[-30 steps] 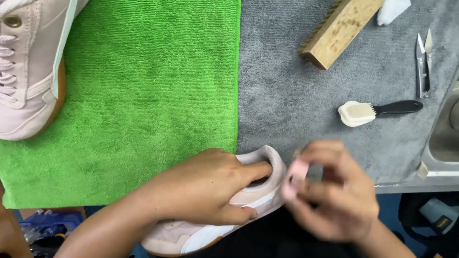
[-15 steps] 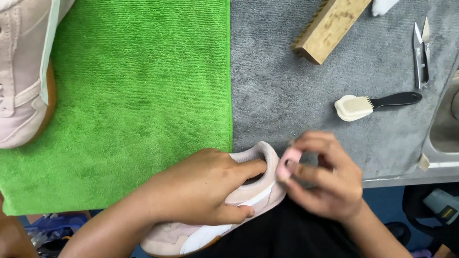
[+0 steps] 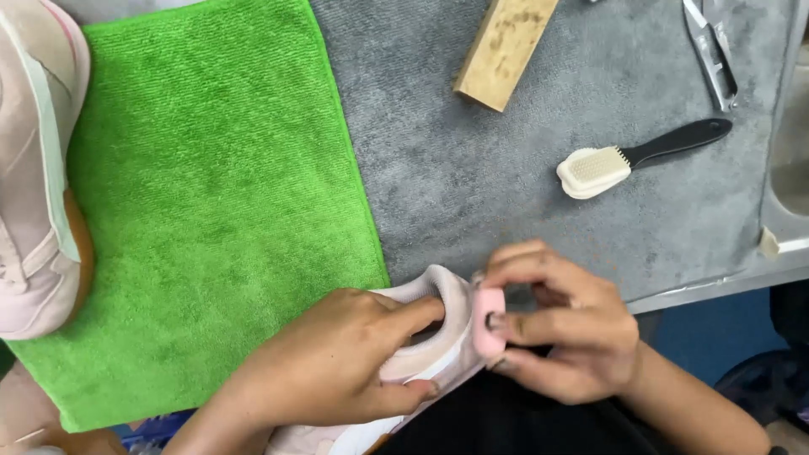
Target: The person cleans a pair of pink sneakers by scraping the heel with a metal tool, then rubbing the collar and tongue with a pink eraser. They briefly inspect the shoe and continue erasing the collar area.
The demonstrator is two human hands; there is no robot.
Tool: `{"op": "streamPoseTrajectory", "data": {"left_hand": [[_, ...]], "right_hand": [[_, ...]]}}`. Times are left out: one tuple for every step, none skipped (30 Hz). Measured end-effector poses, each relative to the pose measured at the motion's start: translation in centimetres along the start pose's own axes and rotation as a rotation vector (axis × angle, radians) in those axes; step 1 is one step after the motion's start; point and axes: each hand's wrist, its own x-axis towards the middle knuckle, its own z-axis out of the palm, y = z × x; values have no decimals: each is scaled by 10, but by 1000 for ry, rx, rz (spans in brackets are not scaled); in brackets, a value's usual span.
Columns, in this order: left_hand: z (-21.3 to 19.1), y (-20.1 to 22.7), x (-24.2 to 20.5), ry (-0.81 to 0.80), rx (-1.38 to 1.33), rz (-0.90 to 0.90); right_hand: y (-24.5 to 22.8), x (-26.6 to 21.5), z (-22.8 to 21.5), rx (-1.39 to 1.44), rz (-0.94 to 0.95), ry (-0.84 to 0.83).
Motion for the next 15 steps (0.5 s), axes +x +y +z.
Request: {"op": "streamPoseTrajectory", "data": {"left_hand": [[0,1,0,20,-19,13],[-2,1,2,41,-27,32],[-1,1,1,30,-23,32],[-2,2,1,25,-19,25],[-2,2,1,20,-14,19],[-2,3,1,14,-14,18],[-2,3,1,16,-23,22],[-3,2,2,24,-32,28],[-4,2,3,24,-30,28],[-4,3,3,31,-30,46],[-3,4,2,38,-29,64],[-2,3,1,31,-34,61],[-1,3,0,17,-33,36],[-3,1,1,17,-15,19],[-4,1,2,26,-1,22]], "right_hand": [[1,0,4,25,-39,-32],[2,2,7,42,-87,-59],[10,3,6,43,-85,-47],[19,7,2,5,-75,-45],[29,10,-2,-34,-65,-42],[22,10,-3,-32,-63,-37],[15,10,-5,-10,-56,-39],[10,11,-7,11,-54,-45],[4,14,-5,10,-56,-44],[-3,17,-3,23,-77,-83],[-10,18,-1,36,-97,-122],[-1,18,0,41,-91,-119],[7,17,1,22,-95,-102],[18,22,-1,-7,-121,-88],[20,25,-3,-12,-137,-87]]}}
